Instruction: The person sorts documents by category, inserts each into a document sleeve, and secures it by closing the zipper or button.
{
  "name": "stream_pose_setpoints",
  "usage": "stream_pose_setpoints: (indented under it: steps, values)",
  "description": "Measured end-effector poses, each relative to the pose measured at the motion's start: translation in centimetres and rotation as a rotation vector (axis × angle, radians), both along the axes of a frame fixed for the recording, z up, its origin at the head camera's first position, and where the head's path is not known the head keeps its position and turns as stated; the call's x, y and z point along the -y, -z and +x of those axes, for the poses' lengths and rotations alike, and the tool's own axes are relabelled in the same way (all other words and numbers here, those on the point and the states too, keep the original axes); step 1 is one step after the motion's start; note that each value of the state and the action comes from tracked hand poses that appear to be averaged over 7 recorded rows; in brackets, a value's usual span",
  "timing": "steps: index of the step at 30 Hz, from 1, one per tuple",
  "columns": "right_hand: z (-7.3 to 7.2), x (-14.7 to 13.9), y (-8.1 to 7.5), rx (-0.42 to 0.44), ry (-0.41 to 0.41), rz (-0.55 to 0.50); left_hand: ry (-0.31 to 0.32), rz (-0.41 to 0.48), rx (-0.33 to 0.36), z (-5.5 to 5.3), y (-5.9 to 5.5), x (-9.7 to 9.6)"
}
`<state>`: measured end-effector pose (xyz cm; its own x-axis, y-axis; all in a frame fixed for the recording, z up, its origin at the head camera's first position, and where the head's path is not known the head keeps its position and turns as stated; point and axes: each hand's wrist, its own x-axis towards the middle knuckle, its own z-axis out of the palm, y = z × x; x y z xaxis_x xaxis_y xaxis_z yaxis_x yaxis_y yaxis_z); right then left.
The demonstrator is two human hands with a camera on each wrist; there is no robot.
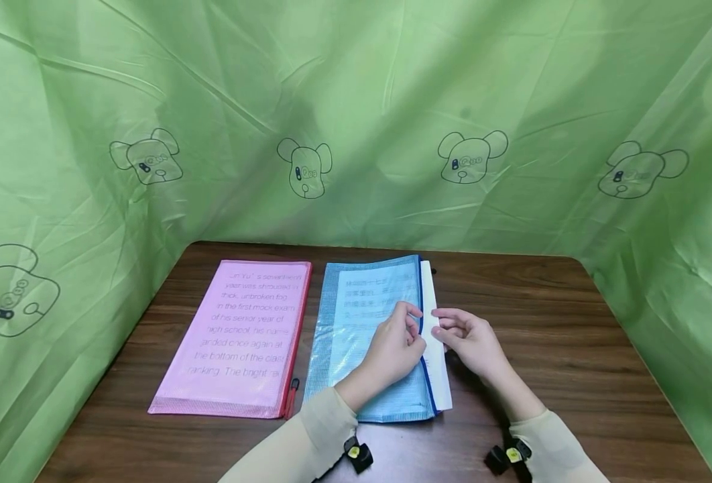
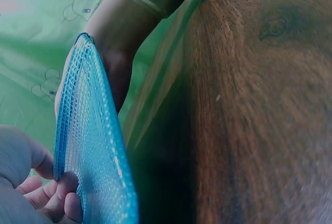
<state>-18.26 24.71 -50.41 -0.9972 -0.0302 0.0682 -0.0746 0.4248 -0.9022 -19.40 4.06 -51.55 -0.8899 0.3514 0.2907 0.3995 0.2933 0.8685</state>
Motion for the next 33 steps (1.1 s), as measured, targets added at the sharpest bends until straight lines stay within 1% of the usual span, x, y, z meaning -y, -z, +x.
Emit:
stream_pose_setpoints:
  steps: [6, 9, 12, 16, 18, 24, 28, 33]
  values:
    - [-0.3, 0.5, -0.2, 0.013, -0.011, 0.007, -0.010, -0.007, -0.014, 0.1, -0.1, 0.0]
    - [-0.4, 0.4, -0.6, 0.026, -0.017, 0.010, -0.017, -0.003, -0.016, 0.1, 0.0, -0.1]
    - [-0.4, 0.0, -1.1, 0.040, -0.024, -0.009, -0.017, -0.001, -0.018, 0.0, 0.0, -0.1]
    - [-0.4, -0.3, -1.7, 0.040, -0.052, -0.043, -0.017, -0.002, -0.025, 0.0, 0.1, -0.2]
    - [-0.4, -0.3, -1.8, 0.033, -0.057, -0.033, -0.015, 0.000, -0.025, 0.0, 0.2, -0.1]
    - [-0.5, 0.1, -1.4, -0.012, -0.039, 0.050, -0.006, 0.010, -0.031, 0.0, 0.4, -0.1]
    - [-0.6, 0.2, -1.1, -0.020, -0.037, 0.049, -0.007, 0.017, -0.049, 0.0, 0.4, -0.1]
    - [-0.7, 0.4, -0.8, -0.016, -0.055, 0.035, -0.006, 0.028, -0.072, -0.1, 0.6, -0.3]
